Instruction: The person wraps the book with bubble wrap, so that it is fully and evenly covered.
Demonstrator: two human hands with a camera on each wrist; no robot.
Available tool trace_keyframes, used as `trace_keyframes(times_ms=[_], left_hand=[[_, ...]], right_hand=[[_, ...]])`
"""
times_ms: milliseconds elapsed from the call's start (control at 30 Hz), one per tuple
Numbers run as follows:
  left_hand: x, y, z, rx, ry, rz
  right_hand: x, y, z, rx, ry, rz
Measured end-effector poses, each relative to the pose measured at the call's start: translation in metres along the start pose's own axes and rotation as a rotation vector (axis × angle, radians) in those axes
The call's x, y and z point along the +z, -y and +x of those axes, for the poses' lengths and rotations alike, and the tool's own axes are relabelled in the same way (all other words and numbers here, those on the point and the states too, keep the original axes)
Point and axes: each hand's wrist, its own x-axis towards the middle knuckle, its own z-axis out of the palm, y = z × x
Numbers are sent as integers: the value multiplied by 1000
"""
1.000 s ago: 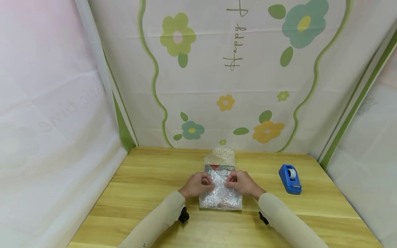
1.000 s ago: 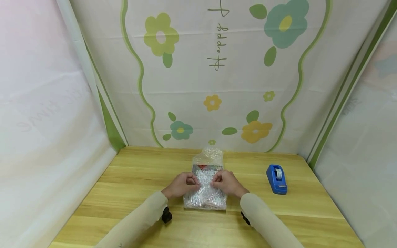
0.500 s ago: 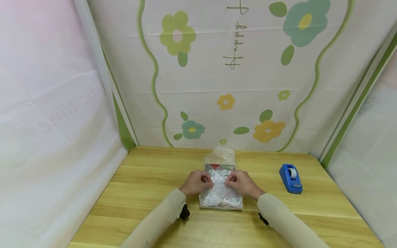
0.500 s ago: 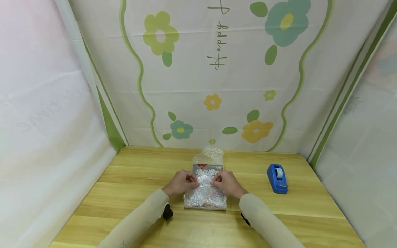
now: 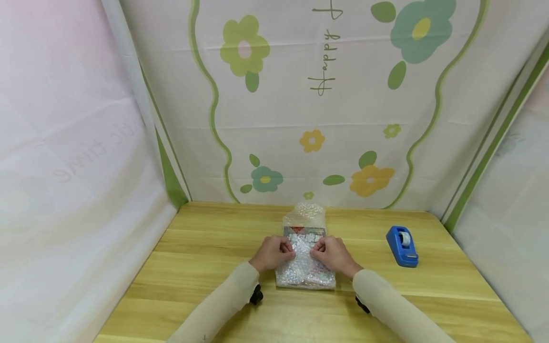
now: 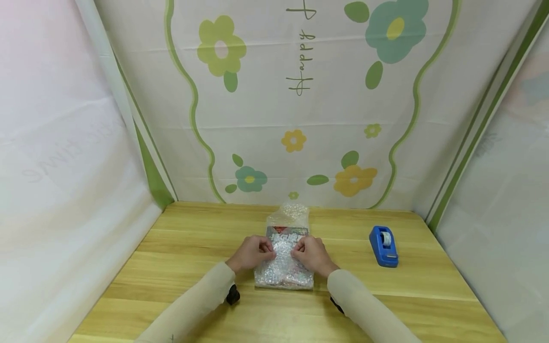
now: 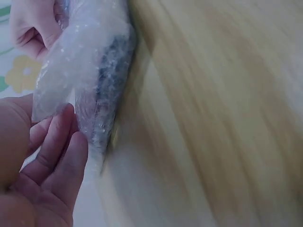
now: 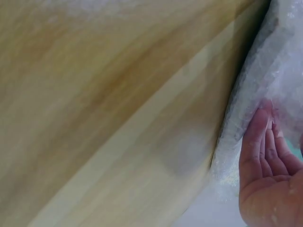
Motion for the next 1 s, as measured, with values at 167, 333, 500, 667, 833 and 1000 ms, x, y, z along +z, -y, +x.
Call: trace_keyframes(times_ms=[167, 333, 500, 667, 833, 1000], left_hand=[[-3, -11, -7, 165, 15, 244], [2, -34, -18, 385, -9, 687], [21, -51, -33, 518, 8, 993], [33, -49, -44, 438, 121, 1025], [35, -36, -45, 287, 250, 824], [35, -31, -42, 223, 310, 721]], right_hand=[[1, 3, -2, 16, -15, 2], [1, 6, -1, 21, -30, -4], [2, 7, -1, 28, -46, -17], [5, 5, -2, 11, -57, -28], [6, 4, -2, 7, -69, -50], [4, 4, -4, -3, -73, -52]])
